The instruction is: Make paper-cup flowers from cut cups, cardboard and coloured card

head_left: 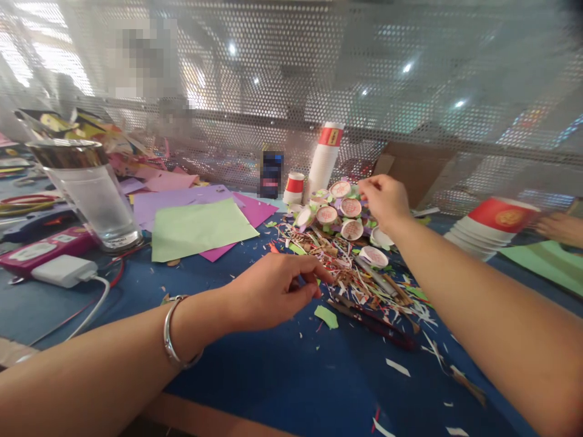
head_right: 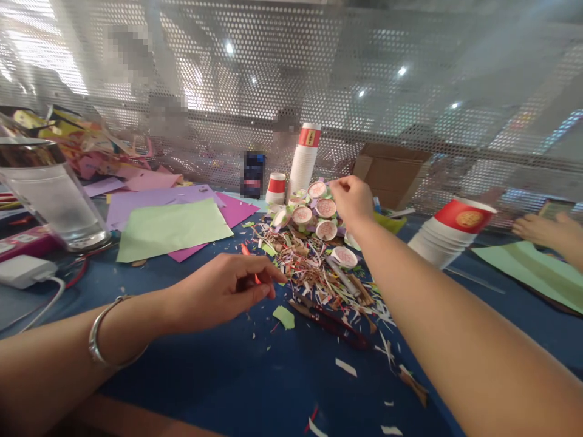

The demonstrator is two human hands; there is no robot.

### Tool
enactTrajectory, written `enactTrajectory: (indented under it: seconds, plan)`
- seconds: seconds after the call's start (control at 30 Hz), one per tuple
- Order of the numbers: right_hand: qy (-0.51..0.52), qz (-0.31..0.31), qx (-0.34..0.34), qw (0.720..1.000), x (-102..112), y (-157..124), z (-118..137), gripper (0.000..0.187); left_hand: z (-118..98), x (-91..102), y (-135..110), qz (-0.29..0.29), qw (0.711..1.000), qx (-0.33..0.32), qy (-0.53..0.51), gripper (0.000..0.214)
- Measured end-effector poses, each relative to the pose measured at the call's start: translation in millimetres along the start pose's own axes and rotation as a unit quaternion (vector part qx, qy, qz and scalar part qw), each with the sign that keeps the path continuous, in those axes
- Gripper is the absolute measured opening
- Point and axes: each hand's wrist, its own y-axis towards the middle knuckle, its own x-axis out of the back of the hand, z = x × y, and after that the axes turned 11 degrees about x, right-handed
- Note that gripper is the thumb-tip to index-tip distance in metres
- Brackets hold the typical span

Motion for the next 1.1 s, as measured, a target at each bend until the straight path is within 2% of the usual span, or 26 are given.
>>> enactTrajectory:
  seconds: [0.17, 0.3, 0.47, 0.6, 0.73, 0.87, 1.0, 1.1]
  plan:
    - [-0.12, 0.114, 0.046, 0.985, 25.8, -6.6, 8.8, 0.005, -0.5, 2.9, -0.5, 0.003, 1.0, 0.005, 0.002, 0.03]
    - [-0.198, 0.21, -0.001, 0.957, 49.8, -7.9, -12.7, 0.003, -0.8, 2.9, -1.5, 0.012, 1.0, -0.002, 0.006, 0.031]
    - [-0.215, 0.312, -0.093, 0.921, 59.8, -12.2, -40.5, 0.035, -1.2, 1.5, -0.7, 0.019, 1.0, 0.002, 0.008, 0.032]
    - [-0.188, 0.348, -0.143, 0.907, 63.8, -14.0, -46.5, 0.037, -1.2, 1.5, -0.2, 0.022, 1.0, 0.012, 0.017, 0.031]
    - [-0.185, 0.328, -0.158, 0.913, 72.5, -5.7, -44.1, 0.037, -2.6, 2.4, -0.8, 0.031, 0.999, 0.019, 0.023, 0.031]
    - [-0.22, 0.249, -0.147, 0.932, 80.2, 8.7, -40.3, 0.037, -4.1, 3.3, -2.3, 0.028, 0.999, 0.022, 0.022, 0.032]
    - [-0.288, 0.154, -0.11, 0.939, 81.9, 14.1, -37.3, 0.037, -3.5, 4.0, -2.5, 0.02, 1.0, 0.011, 0.021, 0.032]
    - [-0.328, 0.124, -0.058, 0.935, 75.3, 5.2, -34.6, 0.036, -3.3, 4.5, -2.5, 0.015, 1.0, -0.001, 0.024, 0.032]
